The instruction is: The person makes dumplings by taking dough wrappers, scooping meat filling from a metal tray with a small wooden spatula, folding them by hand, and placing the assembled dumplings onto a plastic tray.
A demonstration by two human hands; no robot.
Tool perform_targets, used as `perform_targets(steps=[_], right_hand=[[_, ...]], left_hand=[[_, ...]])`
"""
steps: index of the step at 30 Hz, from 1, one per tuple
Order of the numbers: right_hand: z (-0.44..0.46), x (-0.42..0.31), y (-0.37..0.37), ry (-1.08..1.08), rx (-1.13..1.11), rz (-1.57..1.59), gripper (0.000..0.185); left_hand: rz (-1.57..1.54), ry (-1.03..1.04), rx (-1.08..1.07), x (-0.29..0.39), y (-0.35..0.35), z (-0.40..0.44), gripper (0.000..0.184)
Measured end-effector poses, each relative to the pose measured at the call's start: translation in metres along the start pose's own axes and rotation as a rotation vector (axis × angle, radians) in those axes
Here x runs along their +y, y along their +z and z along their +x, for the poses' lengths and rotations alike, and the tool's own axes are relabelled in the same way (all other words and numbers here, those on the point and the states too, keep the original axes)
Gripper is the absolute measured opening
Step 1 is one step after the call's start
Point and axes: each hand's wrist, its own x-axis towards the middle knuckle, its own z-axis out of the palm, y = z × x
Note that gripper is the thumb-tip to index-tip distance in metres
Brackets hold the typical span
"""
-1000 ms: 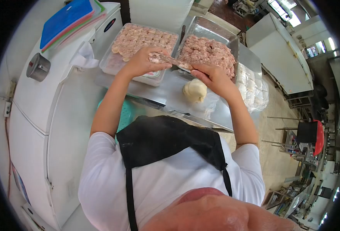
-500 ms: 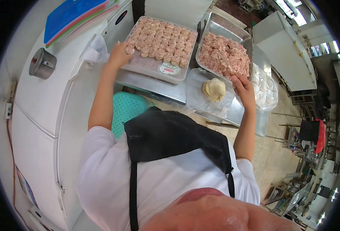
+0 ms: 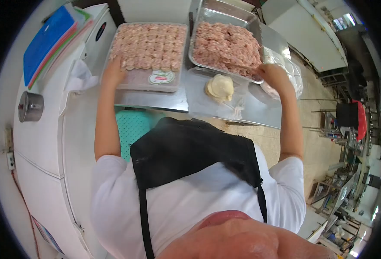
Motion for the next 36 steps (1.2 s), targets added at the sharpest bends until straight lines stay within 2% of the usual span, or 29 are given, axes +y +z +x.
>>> perform_targets(steps=[1, 4, 5, 6, 8, 9, 10, 13, 14, 15, 17, 19, 21, 24, 27, 28, 31, 33, 34, 36], right_hand=[[0.008, 0.011, -0.005, 0.036, -0.066, -0.110, 0.028], [0.034, 0.026, 0.021, -0.197, 0.172, -0.249, 0.024], [0.055, 0.028, 0.058, -0.098, 0.086, -0.256, 0.021], [0.072, 0.037, 0.111, -0.331, 0.174, -0.247, 0.018], [0.038, 0.000, 0.097, -0.349, 0.160, -0.268, 0.017], [0.026, -0.009, 0.082, -0.365, 0.152, -0.282, 0.017], [0.026, 0.003, 0.070, -0.369, 0.150, -0.261, 0.016], [0.036, 0.038, 0.043, -0.359, 0.173, -0.189, 0.015], [0.042, 0.042, 0.038, -0.347, 0.196, -0.164, 0.014], [0.048, 0.045, 0.038, -0.334, 0.215, -0.138, 0.014], [0.058, 0.038, 0.064, -0.461, 0.225, -0.124, 0.018], [0.067, 0.021, 0.125, -0.572, 0.266, 0.003, 0.021], [0.056, 0.018, 0.123, -0.523, 0.257, 0.150, 0.022], [0.062, 0.046, 0.119, -0.460, 0.124, 0.579, 0.028], [0.063, 0.065, 0.091, -0.391, 0.148, 0.351, 0.032], [0.058, 0.068, 0.072, -0.423, 0.204, 0.266, 0.031], [0.066, 0.065, 0.075, -0.481, 0.149, -0.109, 0.031], [0.066, 0.050, 0.117, -0.530, 0.154, 0.001, 0.030], [0.065, 0.041, 0.125, -0.553, 0.156, 0.052, 0.030], [0.059, 0.042, 0.124, -0.469, 0.143, 0.250, 0.029]], left_hand=[[0.096, 0.018, 0.001, 0.012, -0.007, -0.003, 0.067], [-0.041, 0.235, 0.160, 0.084, -0.008, -0.010, 0.054], [-0.152, 0.301, 0.138, 0.115, -0.004, -0.015, 0.049], [-0.262, 0.365, 0.117, 0.148, 0.002, -0.019, 0.044], [-0.385, 0.511, 0.097, 0.197, 0.037, -0.027, 0.036], [-0.467, 0.539, 0.001, 0.222, 0.044, -0.033, 0.034], [-0.550, 0.565, -0.105, 0.242, 0.051, -0.041, 0.032], [-0.508, 0.563, -0.300, 0.276, 0.080, -0.052, 0.029], [-0.544, 0.553, -0.294, 0.281, 0.092, -0.055, 0.029], [-0.506, 0.521, -0.275, 0.284, 0.103, -0.057, 0.028], [-0.429, 0.461, -0.235, 0.286, 0.117, -0.058, 0.026], [-0.470, 0.331, -0.304, 0.290, 0.113, -0.060, 0.023], [-0.557, 0.249, -0.318, 0.287, 0.112, -0.059, 0.022], [-0.726, 0.195, -0.276, 0.272, 0.119, -0.060, 0.024], [-0.896, 0.094, -0.178, 0.268, 0.129, -0.064, 0.025], [-0.879, 0.049, -0.153, 0.274, 0.125, -0.063, 0.025], [-0.897, -0.109, -0.109, 0.277, 0.116, -0.055, 0.022], [-1.010, -0.265, -0.119, 0.269, 0.117, -0.048, 0.023], [-1.391, -0.328, -0.049, 0.265, 0.118, -0.044, 0.025], [-2.146, -0.438, 0.136, 0.258, 0.109, -0.036, 0.029]])
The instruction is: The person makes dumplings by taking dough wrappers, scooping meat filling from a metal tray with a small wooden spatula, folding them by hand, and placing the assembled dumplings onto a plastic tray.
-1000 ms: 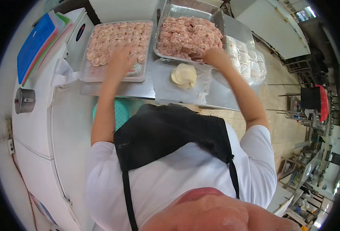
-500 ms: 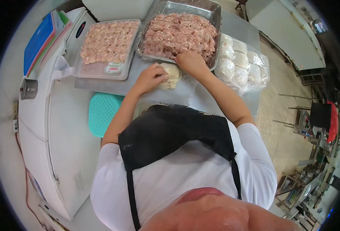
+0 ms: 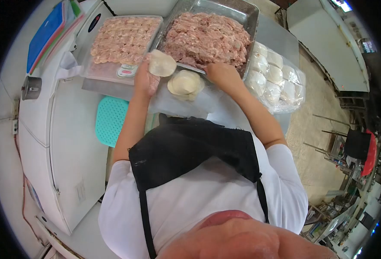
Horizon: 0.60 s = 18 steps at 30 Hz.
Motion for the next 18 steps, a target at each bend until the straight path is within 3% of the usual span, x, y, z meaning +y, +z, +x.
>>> perform_targets(steps=[2, 3, 6, 11, 14, 18], right_hand=[[-0.001, 0.004, -0.003, 0.056, 0.017, 0.141, 0.031], [0.005, -0.004, -0.015, 0.042, 0.031, 0.055, 0.030], [0.026, -0.034, -0.047, -0.010, 0.067, -0.175, 0.027], [0.071, -0.064, -0.015, -0.139, 0.072, -0.452, 0.015], [0.066, -0.061, 0.007, -0.173, 0.065, -0.246, 0.020], [0.047, -0.040, -0.001, 0.261, -0.123, 0.263, 0.036]], left_hand=[[0.219, 0.139, 0.097, 0.016, 0.005, -0.004, 0.031], [0.323, 0.210, 0.143, 0.025, 0.012, -0.004, 0.032], [0.343, 0.225, 0.167, 0.055, 0.026, -0.001, 0.032], [0.291, 0.309, 0.173, 0.075, 0.026, 0.019, 0.037], [0.254, 0.315, 0.206, 0.080, 0.021, 0.026, 0.035], [0.141, 0.223, 0.304, 0.072, 0.012, 0.044, 0.033]])
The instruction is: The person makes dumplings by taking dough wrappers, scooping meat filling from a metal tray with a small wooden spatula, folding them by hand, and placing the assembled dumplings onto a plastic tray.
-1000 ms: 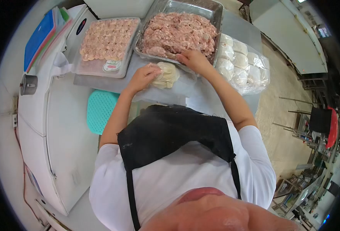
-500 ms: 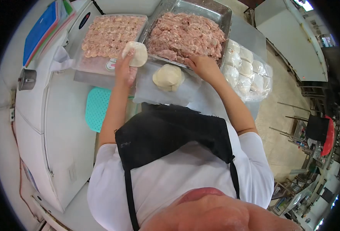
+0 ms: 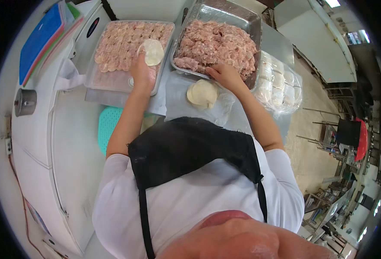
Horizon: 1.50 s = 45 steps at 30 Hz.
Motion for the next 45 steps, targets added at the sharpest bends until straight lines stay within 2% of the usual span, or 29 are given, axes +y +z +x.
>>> perform_targets(steps=[3, 4, 6, 9, 10, 13, 14, 17, 20, 23, 26, 29, 32, 33, 35, 36, 39, 42, 45], right_hand=[[-0.025, -0.016, -0.018, 0.108, 0.182, 0.285, 0.033], [-0.026, -0.017, -0.021, 0.098, 0.231, 0.369, 0.033], [-0.028, -0.016, -0.028, 0.082, 0.347, 0.536, 0.031], [-0.025, -0.016, -0.026, -0.154, 0.617, 0.299, 0.029], [-0.031, -0.023, -0.031, -0.053, 0.566, 0.146, 0.029], [-0.048, -0.013, -0.040, -0.062, 0.517, -0.021, 0.029], [-0.057, -0.009, -0.048, -0.073, 0.450, -0.087, 0.025], [-0.090, -0.023, -0.082, -0.012, 0.327, -0.355, 0.016], [-0.097, -0.036, -0.089, 0.004, 0.463, -0.336, 0.013], [-0.080, 0.014, -0.071, -0.182, 0.357, -0.259, 0.018], [-0.102, -0.006, -0.116, -0.001, 0.237, -0.490, 0.021], [-0.100, -0.006, -0.106, -0.248, 0.483, -0.274, 0.022], [-0.089, 0.026, -0.093, -0.316, 0.396, -0.227, 0.024], [-0.090, 0.033, -0.100, -0.335, 0.360, -0.102, 0.025], [-0.093, 0.051, -0.120, -0.364, 0.283, 0.153, 0.027], [-0.091, 0.056, -0.120, -0.345, 0.313, 0.353, 0.032], [-0.097, 0.064, -0.133, -0.106, 0.046, 0.523, 0.033], [-0.104, 0.065, -0.143, -0.178, -0.101, 0.540, 0.034], [-0.104, 0.071, -0.135, -0.276, -0.050, 0.476, 0.034]], left_hand=[[0.041, -0.053, -0.233, -0.029, -0.004, 0.025, 0.034], [0.062, -0.052, -0.323, -0.029, 0.013, 0.013, 0.038], [-0.063, -0.208, -0.384, -0.034, 0.048, -0.002, 0.043], [-0.273, -0.415, -0.477, -0.047, 0.088, -0.012, 0.051], [-0.347, -0.476, -0.503, -0.050, 0.097, -0.014, 0.055], [-0.328, -0.615, -0.440, -0.045, 0.106, -0.024, 0.065], [-0.340, -0.609, -0.412, -0.064, 0.098, -0.009, 0.072], [-0.274, -0.519, -0.329, -0.089, 0.086, -0.001, 0.070], [-0.255, -0.497, -0.279, -0.078, 0.100, -0.014, 0.069], [-0.230, -0.485, -0.295, -0.063, 0.112, -0.033, 0.070], [-0.245, -0.457, -0.281, -0.067, 0.112, -0.036, 0.066], [-0.195, -0.406, -0.228, -0.073, 0.117, -0.040, 0.064], [-0.262, -0.389, -0.100, -0.075, 0.124, -0.046, 0.059], [-0.316, -0.381, -0.047, -0.075, 0.125, -0.047, 0.057], [-0.309, -0.308, -0.416, -0.072, 0.114, -0.052, 0.047], [-0.295, -0.270, -0.604, -0.069, 0.112, -0.059, 0.042], [0.410, -0.031, -0.744, -0.062, 0.114, -0.078, 0.047], [0.922, 0.659, -0.861, -0.059, 0.118, -0.075, 0.052], [1.085, 0.539, -1.114, -0.048, 0.122, -0.073, 0.046]])
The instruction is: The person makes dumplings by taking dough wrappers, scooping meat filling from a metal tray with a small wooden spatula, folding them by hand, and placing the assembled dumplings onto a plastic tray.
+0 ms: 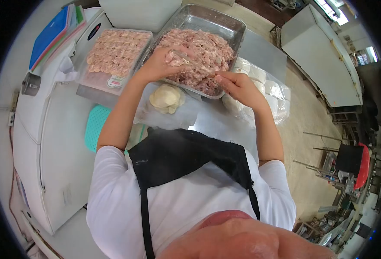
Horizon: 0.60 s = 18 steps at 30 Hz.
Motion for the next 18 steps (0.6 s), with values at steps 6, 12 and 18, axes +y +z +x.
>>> perform_targets(steps=[6, 12, 18], right_hand=[[0.029, 0.069, 0.013, -0.018, -0.140, 0.078, 0.035], [0.020, 0.019, 0.016, -0.161, 0.310, -0.536, 0.028], [0.027, 0.062, 0.013, 0.003, 0.179, -0.860, 0.028]], left_hand=[[0.210, -0.323, -0.302, 0.015, -0.005, 0.001, 0.042], [0.036, -0.466, 0.100, -0.063, 0.014, -0.016, 0.051], [0.134, -0.522, 0.152, -0.045, 0.007, -0.019, 0.051]])
